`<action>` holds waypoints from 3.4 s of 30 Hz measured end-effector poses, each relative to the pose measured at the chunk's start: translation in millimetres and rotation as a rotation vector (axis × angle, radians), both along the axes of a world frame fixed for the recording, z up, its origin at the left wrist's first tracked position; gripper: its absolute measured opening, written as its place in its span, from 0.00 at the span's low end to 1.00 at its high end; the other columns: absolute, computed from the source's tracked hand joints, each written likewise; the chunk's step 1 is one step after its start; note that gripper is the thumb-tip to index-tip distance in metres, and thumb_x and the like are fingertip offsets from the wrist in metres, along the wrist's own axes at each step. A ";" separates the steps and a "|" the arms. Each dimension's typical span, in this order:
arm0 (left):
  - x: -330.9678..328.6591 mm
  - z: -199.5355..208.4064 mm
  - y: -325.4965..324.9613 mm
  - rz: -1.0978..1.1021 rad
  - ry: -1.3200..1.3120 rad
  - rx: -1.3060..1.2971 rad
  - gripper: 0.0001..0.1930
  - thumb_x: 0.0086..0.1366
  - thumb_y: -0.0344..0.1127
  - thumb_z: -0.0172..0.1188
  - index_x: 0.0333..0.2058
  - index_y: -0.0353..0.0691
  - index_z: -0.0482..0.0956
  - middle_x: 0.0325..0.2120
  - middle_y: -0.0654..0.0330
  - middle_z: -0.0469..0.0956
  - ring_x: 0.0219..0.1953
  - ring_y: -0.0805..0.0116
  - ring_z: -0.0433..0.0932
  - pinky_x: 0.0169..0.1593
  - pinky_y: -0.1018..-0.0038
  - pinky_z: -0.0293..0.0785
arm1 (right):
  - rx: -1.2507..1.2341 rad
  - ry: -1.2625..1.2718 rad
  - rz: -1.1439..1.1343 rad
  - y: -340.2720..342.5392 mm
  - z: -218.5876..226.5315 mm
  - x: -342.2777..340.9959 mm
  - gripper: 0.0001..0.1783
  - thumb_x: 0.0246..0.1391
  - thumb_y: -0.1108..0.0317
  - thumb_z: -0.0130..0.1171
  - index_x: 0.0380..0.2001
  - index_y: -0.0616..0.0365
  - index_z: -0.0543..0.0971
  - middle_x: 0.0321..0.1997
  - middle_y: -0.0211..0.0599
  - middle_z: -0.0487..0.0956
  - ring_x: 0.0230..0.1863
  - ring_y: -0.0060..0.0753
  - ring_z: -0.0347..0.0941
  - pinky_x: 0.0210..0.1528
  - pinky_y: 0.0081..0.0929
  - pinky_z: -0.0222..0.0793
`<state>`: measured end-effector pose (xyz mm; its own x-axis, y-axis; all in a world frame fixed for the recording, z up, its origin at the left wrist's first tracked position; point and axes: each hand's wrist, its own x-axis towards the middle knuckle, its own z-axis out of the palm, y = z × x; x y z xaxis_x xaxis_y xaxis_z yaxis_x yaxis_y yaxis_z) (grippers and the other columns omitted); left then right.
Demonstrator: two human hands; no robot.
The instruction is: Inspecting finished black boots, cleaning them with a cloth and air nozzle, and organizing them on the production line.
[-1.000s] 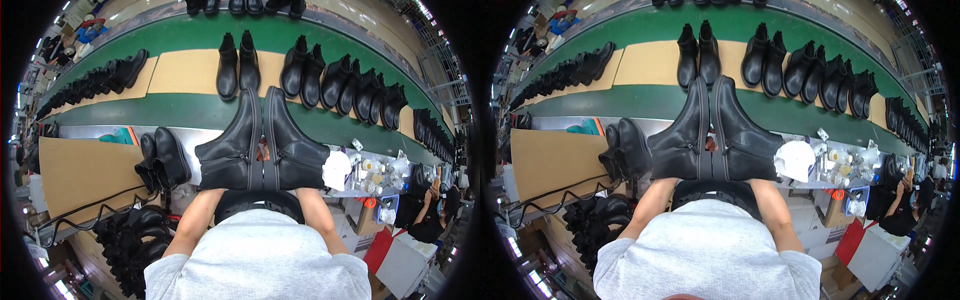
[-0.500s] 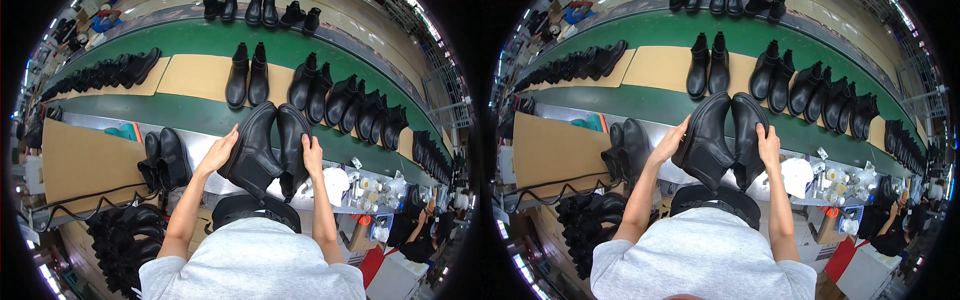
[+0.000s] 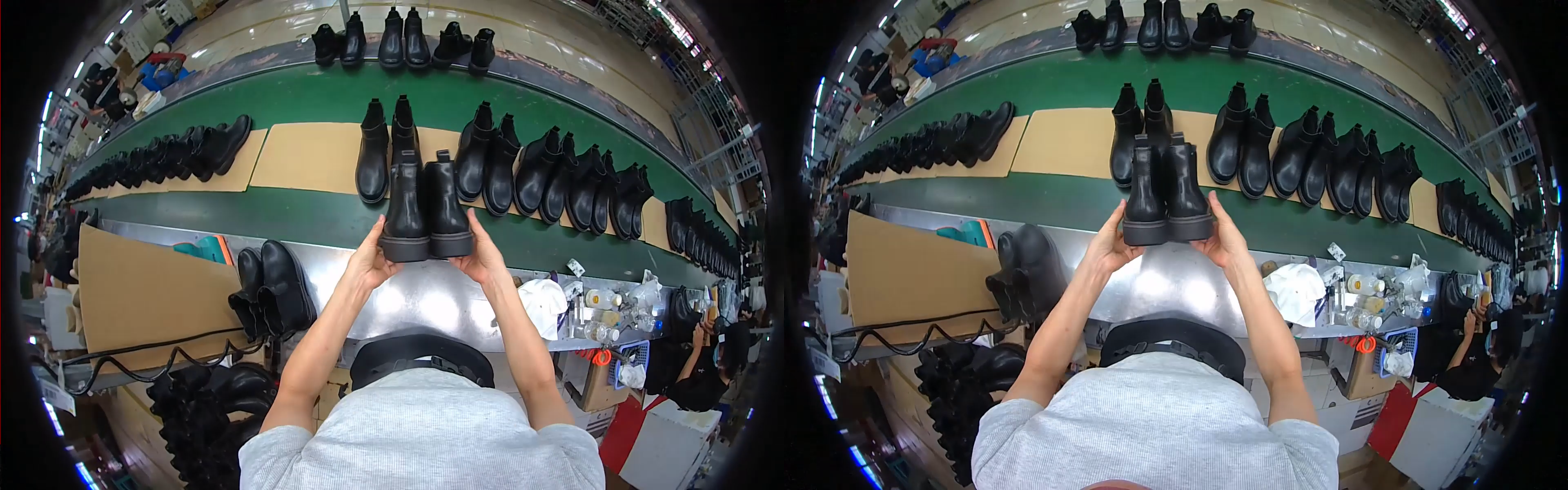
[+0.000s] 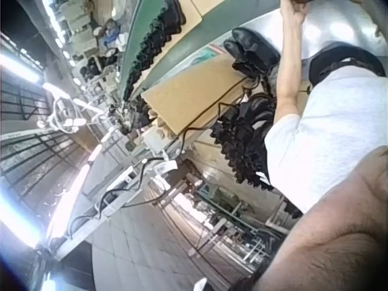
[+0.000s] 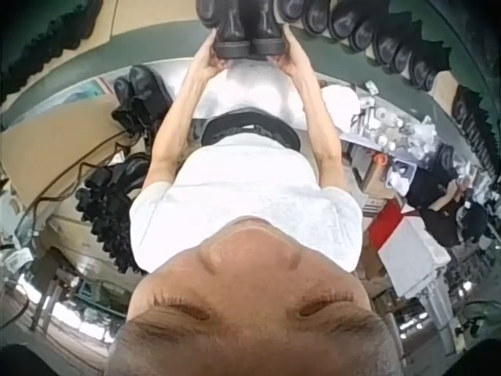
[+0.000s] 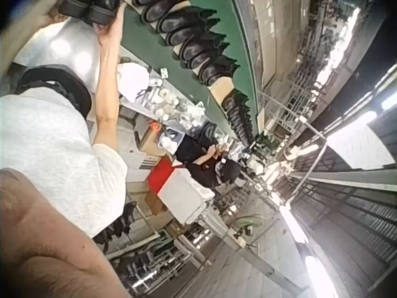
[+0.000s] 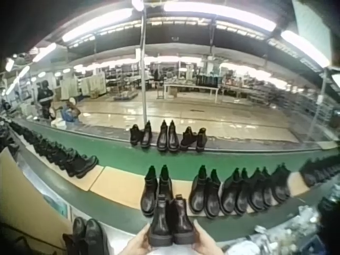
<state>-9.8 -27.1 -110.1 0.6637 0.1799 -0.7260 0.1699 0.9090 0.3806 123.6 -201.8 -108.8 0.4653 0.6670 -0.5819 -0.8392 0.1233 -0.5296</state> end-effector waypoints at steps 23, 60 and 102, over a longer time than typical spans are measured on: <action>-4.6 -87.9 14.5 -1.004 0.720 1.256 0.68 0.34 0.62 0.69 0.62 0.34 0.32 0.57 0.30 0.48 0.53 0.36 0.64 0.51 0.60 0.69 | -1.012 -1.038 0.845 24.9 -65.5 -17.5 0.74 0.27 0.30 0.62 0.55 0.89 0.42 0.56 0.71 0.61 0.56 0.59 0.63 0.56 0.34 0.62; -56.5 22.4 -18.2 -0.211 -0.379 0.384 0.38 0.59 0.64 0.45 0.52 0.32 0.63 0.37 0.56 0.74 0.36 0.70 0.76 0.42 0.74 0.76 | -0.021 -0.199 0.269 -65.5 6.3 12.6 0.23 0.52 0.59 0.58 0.41 0.71 0.72 0.37 0.43 0.78 0.32 0.34 0.77 0.35 0.29 0.76; 42.2 86.0 -20.3 -0.610 -0.765 0.317 0.37 0.42 0.48 0.68 0.46 0.40 0.56 0.37 0.44 0.72 0.43 0.39 0.74 0.44 0.52 0.75 | -1.451 -1.502 -0.592 -249.7 6.0 -104.1 0.24 0.32 0.82 0.47 0.38 0.58 0.76 0.33 0.40 0.77 0.39 0.46 0.70 0.41 0.34 0.66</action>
<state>32.4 -47.3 -24.1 0.9713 -0.2329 -0.0481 0.1801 0.5885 0.7882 19.4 -451.5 -102.8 0.8618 -0.1383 0.4881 0.1552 -0.8442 -0.5131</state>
